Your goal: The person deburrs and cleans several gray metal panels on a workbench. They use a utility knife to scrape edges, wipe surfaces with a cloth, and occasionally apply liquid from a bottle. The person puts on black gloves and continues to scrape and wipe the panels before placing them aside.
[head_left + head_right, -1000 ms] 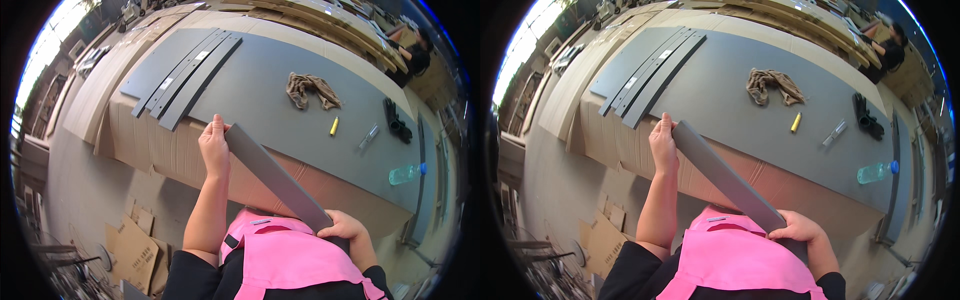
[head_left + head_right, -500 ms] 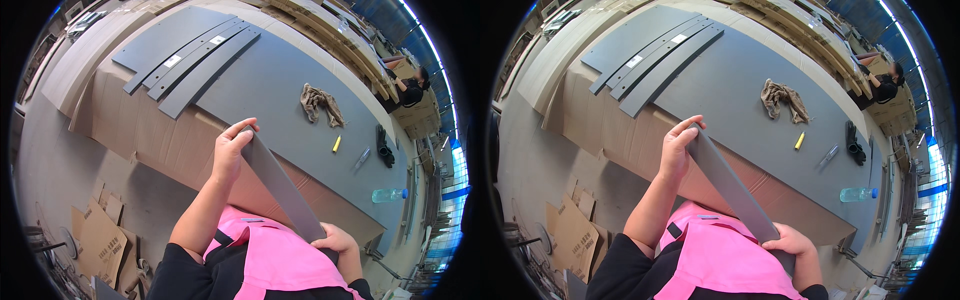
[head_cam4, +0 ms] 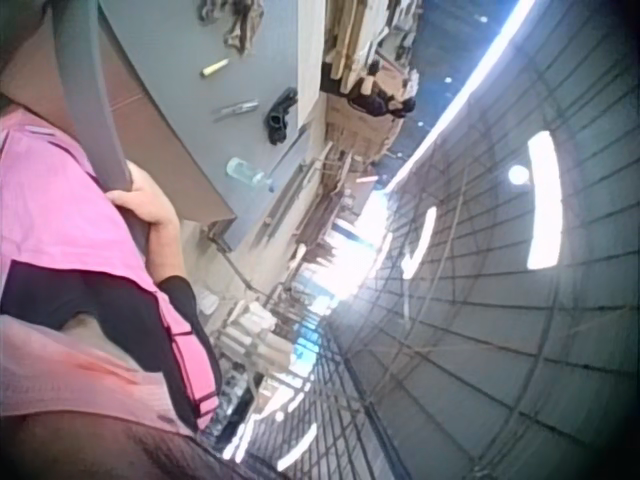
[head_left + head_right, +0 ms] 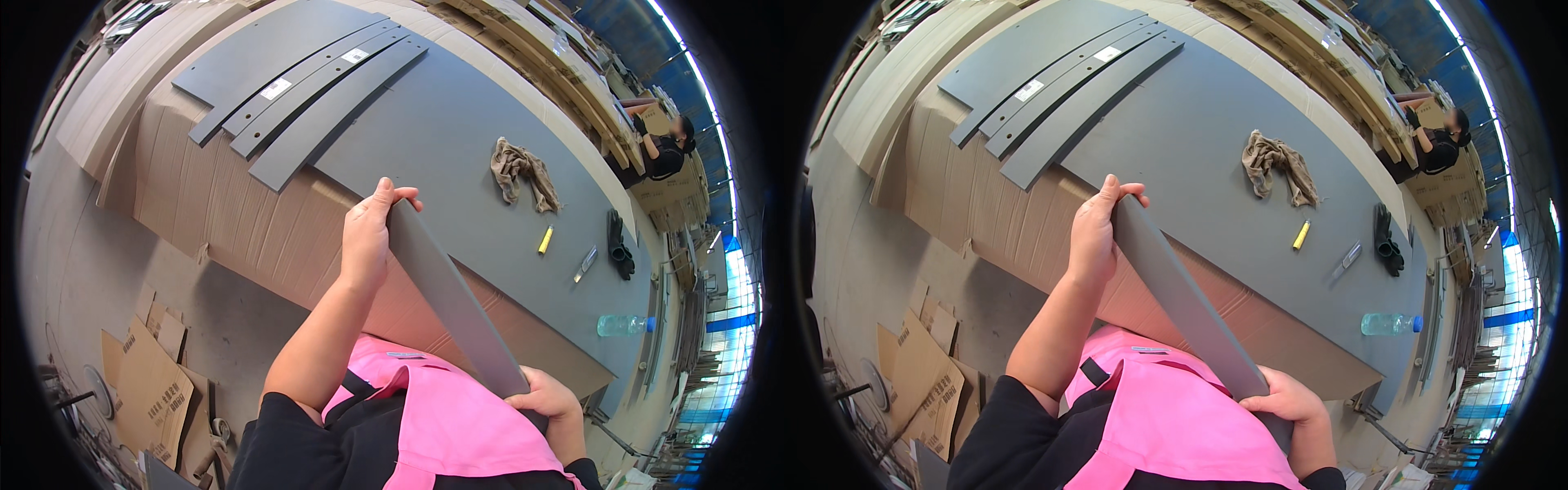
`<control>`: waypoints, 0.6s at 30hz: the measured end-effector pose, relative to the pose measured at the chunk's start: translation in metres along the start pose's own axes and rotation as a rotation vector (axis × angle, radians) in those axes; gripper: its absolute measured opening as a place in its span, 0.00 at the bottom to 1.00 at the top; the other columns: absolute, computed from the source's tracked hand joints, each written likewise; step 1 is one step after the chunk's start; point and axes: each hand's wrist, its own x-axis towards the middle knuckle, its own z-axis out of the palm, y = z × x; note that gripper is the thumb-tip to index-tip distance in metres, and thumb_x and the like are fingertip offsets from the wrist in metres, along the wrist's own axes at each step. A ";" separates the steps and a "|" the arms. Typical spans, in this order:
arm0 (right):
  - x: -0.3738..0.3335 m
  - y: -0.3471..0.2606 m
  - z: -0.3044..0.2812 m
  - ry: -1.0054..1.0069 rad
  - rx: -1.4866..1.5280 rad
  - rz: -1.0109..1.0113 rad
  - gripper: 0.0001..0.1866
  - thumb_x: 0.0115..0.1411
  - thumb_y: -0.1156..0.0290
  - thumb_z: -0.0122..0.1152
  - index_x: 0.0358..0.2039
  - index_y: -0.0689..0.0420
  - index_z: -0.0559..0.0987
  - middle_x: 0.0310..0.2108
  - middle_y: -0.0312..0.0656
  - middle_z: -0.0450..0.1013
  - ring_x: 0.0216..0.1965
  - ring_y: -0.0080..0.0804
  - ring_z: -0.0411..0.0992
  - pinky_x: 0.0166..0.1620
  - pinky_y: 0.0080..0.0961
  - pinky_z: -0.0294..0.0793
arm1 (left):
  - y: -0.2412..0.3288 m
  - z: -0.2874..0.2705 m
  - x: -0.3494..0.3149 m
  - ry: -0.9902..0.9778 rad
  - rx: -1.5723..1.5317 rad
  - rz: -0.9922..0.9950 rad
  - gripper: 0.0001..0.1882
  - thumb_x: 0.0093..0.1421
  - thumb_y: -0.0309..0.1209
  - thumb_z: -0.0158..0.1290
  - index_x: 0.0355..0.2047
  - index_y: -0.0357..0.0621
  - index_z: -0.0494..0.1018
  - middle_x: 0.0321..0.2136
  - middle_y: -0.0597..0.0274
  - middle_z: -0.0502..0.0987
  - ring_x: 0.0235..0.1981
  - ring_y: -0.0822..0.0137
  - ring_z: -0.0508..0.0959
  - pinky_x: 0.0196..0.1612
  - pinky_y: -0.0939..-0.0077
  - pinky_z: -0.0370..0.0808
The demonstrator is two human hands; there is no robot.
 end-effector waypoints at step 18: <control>0.008 -0.006 -0.019 -0.015 -0.067 0.013 0.36 0.55 0.70 0.75 0.62 0.65 0.72 0.57 0.40 0.74 0.57 0.28 0.70 0.62 0.28 0.67 | 0.001 -0.008 0.001 -0.170 -0.101 -0.056 0.22 0.61 0.24 0.51 0.56 0.36 0.77 0.45 0.59 0.80 0.42 0.71 0.78 0.49 0.74 0.77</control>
